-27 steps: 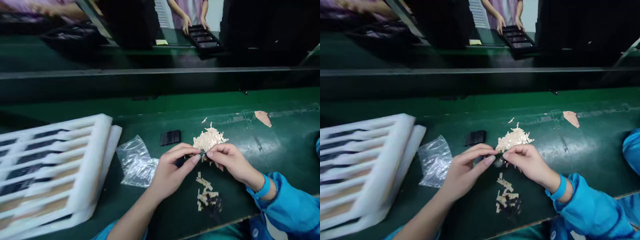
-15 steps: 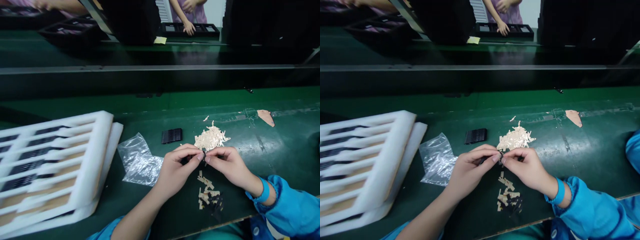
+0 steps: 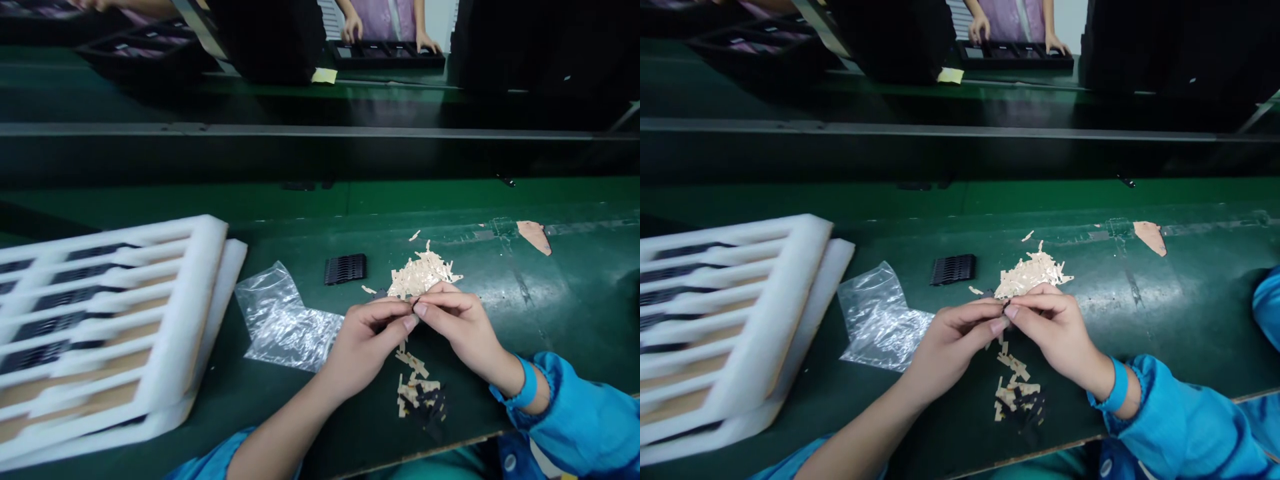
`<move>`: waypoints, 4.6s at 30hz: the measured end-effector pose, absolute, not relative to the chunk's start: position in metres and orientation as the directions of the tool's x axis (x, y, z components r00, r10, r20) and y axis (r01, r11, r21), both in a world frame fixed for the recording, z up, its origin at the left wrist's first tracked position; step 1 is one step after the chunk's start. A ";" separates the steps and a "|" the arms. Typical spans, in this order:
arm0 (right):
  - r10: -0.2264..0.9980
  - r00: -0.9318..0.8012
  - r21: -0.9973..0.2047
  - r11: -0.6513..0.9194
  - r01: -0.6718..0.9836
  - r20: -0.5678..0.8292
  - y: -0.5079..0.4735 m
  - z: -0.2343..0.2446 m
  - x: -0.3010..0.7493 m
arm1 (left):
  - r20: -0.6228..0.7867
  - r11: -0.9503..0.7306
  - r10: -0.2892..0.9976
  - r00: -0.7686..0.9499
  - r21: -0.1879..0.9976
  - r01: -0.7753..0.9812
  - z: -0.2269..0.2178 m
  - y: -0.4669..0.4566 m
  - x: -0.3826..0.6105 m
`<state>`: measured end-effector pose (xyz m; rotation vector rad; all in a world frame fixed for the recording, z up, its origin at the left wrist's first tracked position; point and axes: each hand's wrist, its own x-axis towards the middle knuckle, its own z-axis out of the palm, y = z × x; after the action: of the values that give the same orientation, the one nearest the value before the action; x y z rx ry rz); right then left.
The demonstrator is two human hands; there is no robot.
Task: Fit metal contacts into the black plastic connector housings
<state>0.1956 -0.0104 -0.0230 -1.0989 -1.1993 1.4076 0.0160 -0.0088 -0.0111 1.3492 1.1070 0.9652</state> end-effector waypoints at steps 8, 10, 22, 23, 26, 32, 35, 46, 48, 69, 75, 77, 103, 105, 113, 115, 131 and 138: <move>0.988 -0.152 -0.998 -0.045 -0.038 -0.038 -0.007 -0.017 0.201 | -0.020 -0.038 0.967 0.255 0.974 0.221 -0.007 -0.007 0.011; 0.990 -0.140 -1.000 -0.022 0.017 -0.025 -0.007 -0.014 0.201 | -0.015 -0.065 0.960 0.279 0.959 0.277 -0.006 -0.008 0.010; 0.970 -0.183 -0.985 -0.169 -0.045 -0.158 -0.003 -0.010 0.203 | -0.055 -0.035 0.952 0.301 0.958 0.285 -0.002 -0.011 0.012; 0.969 -0.170 -0.979 -0.191 -0.067 -0.178 -0.002 -0.010 0.204 | -0.079 0.006 0.960 0.267 0.965 0.262 -0.003 -0.011 0.012; 0.961 -0.136 -0.959 -0.258 -0.121 -0.241 -0.001 -0.008 0.204 | -0.109 0.065 0.970 0.219 0.978 0.196 -0.006 -0.010 0.010; 0.858 -0.243 -0.832 -0.505 -0.232 -0.453 -0.001 -0.008 0.200 | 0.010 -0.062 0.954 0.298 0.984 0.165 -0.006 -0.010 0.009; 0.768 -0.339 -0.720 -0.634 -0.283 -0.544 0.001 -0.007 0.199 | 0.038 -0.086 0.949 0.314 0.986 0.141 -0.008 -0.011 0.009; 0.810 -0.321 -0.755 -0.579 -0.309 -0.490 0.004 -0.007 0.202 | -0.183 0.176 0.948 0.261 0.983 0.050 -0.007 -0.004 0.009; 0.872 -0.266 -0.842 -0.475 -0.254 -0.412 0.003 -0.008 0.202 | -0.220 0.225 0.942 0.255 0.974 0.008 -0.007 -0.003 0.008; 0.888 -0.308 -0.865 -0.425 -0.266 -0.341 -0.006 -0.008 0.199 | -0.342 0.345 0.885 0.318 0.937 0.046 -0.006 0.003 -0.005; 0.882 -0.242 -0.861 -0.456 -0.225 -0.404 -0.002 -0.012 0.203 | -0.187 0.023 0.971 0.147 0.689 0.725 0.008 0.016 -0.041; 0.881 -0.242 -0.863 -0.458 -0.215 -0.407 -0.002 -0.013 0.203 | -0.212 -0.002 0.966 0.146 0.560 0.829 0.005 0.015 -0.041; 0.878 -0.338 -0.865 -0.433 -0.255 -0.340 -0.013 -0.015 0.196 | -0.246 0.289 0.901 0.357 0.955 -0.072 -0.010 -0.016 0.014; 0.900 -0.305 -0.883 -0.392 -0.259 -0.311 -0.012 -0.011 0.195 | -0.232 0.255 0.921 0.311 0.966 -0.036 -0.012 -0.019 0.016; 0.980 -0.008 -0.970 -0.198 -0.140 -0.199 -0.006 -0.005 0.198 | -0.276 0.305 0.916 0.293 0.951 -0.059 -0.016 -0.023 0.015; 0.970 -0.001 -0.962 -0.239 -0.134 -0.241 -0.004 -0.006 0.198 | -0.264 0.297 0.907 0.329 0.953 -0.054 -0.016 -0.024 0.015; 0.931 0.005 -0.929 -0.364 -0.064 -0.365 -0.003 -0.004 0.197 | -0.221 0.231 0.906 0.360 0.973 0.016 -0.016 -0.034 0.016; 0.930 0.006 -0.929 -0.367 -0.040 -0.368 -0.004 -0.007 0.197 | -0.207 0.207 0.913 0.351 0.978 0.039 -0.013 -0.035 0.017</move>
<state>0.1970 -0.0037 -0.0067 -1.4560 -0.9680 1.4878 0.0167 -0.0348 -0.0132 1.2043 1.0350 0.7920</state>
